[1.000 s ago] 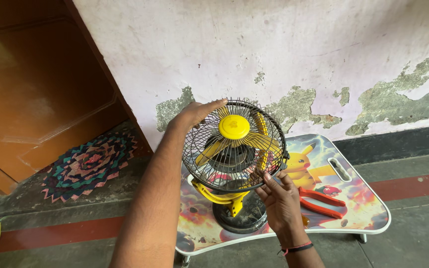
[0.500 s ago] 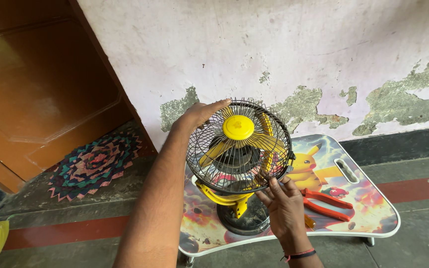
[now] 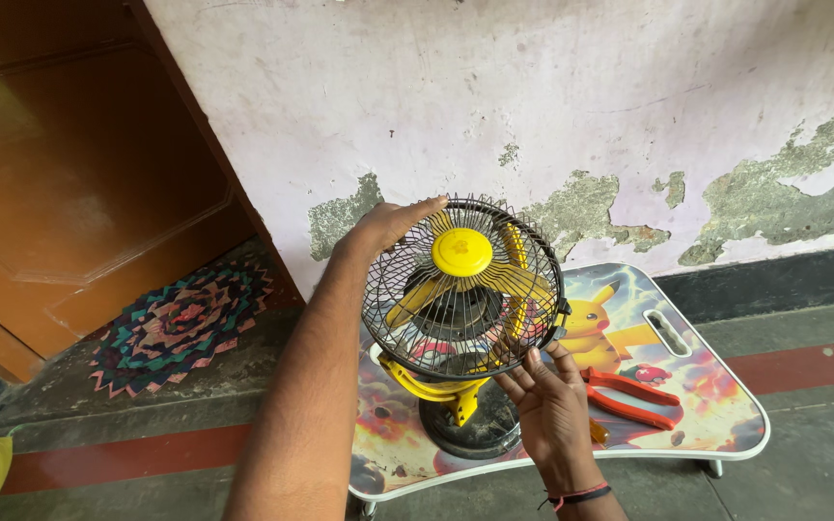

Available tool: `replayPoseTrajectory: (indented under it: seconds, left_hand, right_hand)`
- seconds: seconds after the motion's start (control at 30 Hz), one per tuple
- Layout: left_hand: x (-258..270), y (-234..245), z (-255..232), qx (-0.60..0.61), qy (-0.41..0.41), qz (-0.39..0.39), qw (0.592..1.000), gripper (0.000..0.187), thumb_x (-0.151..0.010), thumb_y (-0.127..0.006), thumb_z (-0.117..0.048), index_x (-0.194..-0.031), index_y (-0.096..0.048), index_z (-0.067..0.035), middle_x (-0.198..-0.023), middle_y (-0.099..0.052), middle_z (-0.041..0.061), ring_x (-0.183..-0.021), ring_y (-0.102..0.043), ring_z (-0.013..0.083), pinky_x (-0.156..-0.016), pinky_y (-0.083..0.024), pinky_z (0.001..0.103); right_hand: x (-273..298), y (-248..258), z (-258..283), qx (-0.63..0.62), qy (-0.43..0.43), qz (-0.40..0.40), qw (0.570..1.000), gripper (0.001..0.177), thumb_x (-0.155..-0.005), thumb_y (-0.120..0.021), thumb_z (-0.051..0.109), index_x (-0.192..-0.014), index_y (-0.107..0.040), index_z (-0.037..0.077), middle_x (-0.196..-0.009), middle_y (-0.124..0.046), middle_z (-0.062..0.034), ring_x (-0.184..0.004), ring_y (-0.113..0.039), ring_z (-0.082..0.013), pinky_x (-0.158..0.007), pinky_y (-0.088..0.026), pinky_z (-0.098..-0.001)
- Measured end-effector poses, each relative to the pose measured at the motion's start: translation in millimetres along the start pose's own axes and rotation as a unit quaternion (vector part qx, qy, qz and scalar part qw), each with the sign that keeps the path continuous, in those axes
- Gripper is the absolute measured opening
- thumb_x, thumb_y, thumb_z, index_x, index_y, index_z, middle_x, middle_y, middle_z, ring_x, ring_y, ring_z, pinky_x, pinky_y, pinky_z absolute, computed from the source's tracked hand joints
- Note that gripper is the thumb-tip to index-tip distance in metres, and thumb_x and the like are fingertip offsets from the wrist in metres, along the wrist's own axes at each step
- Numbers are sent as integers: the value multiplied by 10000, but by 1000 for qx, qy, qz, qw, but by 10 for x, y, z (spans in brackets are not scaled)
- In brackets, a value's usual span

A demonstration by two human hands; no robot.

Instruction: The person reassembles a small electric fan by attaching the fan blades to the motor, then fitting the front and rear wire cages. They use a screwdriver to tighten the central nut and secure the cage assembly.

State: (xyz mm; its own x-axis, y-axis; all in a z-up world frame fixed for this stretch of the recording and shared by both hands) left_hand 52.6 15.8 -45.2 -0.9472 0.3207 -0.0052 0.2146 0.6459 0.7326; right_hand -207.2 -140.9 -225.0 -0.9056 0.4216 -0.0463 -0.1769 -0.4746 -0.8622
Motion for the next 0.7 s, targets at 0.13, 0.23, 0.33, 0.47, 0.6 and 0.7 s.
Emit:
replayPoseTrajectory:
  seconds: [0.13, 0.23, 0.33, 0.47, 0.6, 0.7]
  left_hand:
    - [-14, -14, 20, 5, -1, -1, 1000, 1308, -542, -620, -928, -1420, -565, 41, -1432, -510, 391, -1391, -488, 482, -1106, -407, 624]
    - [-14, -25, -2, 9, -5, 1, 1000, 1292, -513, -626, -915, -1415, -581, 9, -1435, -519, 362, -1387, -492, 466, -1114, -397, 605]
    - [3, -46, -29, 5, -8, 0, 1000, 1302, -540, -652, -909, -1405, -570, 60, -1427, -521, 385, -1389, -500, 467, -1119, -406, 597]
    - [37, -29, -71, -2, 0, 1, 1000, 1287, -561, -649, -906, -1403, -564, 63, -1414, -536, 385, -1388, -506, 452, -1126, -412, 579]
    - [61, -28, -76, -3, -9, -1, 1000, 1263, -575, -634, -904, -1402, -583, 49, -1415, -536, 378, -1387, -504, 447, -1123, -410, 578]
    - [48, -17, -56, 2, -7, -4, 1000, 1257, -572, -641, -900, -1394, -592, 49, -1406, -545, 381, -1385, -509, 441, -1121, -407, 576]
  right_hand:
    - [-25, 52, 46, 23, -27, 21, 999, 161, -985, -581, 114, -1144, -575, 87, -1081, -718, -105, -982, -718, -233, -882, -600, -480]
    - [-83, 124, 106, 61, -20, 16, 998, 130, -992, -599, 189, -1087, -586, 101, -1030, -703, -45, -910, -704, -172, -805, -601, -433]
    - [-197, 198, 208, 96, 53, -13, 994, 137, -1025, -640, 225, -1088, -624, 104, -993, -673, -12, -863, -656, -124, -757, -556, -348]
    - [-387, 230, 398, 83, 24, -11, 996, 169, -1033, -652, 245, -1044, -663, 77, -936, -688, -21, -796, -641, -135, -721, -545, -320]
    - [-534, 148, 561, 169, 34, -17, 985, 208, -1019, -611, 215, -1077, -674, 26, -903, -701, -24, -768, -660, -123, -702, -548, -291]
    - [-613, 58, 654, 255, 74, 6, 964, 256, -1027, -601, 157, -1117, -682, -69, -871, -695, -77, -728, -655, -142, -689, -556, -286]
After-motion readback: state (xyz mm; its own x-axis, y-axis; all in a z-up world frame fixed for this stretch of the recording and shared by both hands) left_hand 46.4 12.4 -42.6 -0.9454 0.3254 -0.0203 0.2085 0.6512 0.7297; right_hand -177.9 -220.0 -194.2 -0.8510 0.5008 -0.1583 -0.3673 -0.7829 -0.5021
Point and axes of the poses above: each hand's wrist, its own x-axis away from the middle knuckle, its own y-axis out of the back of the hand, z = x × y, the point moved 1 cm from there along -x, towards the middle knuckle
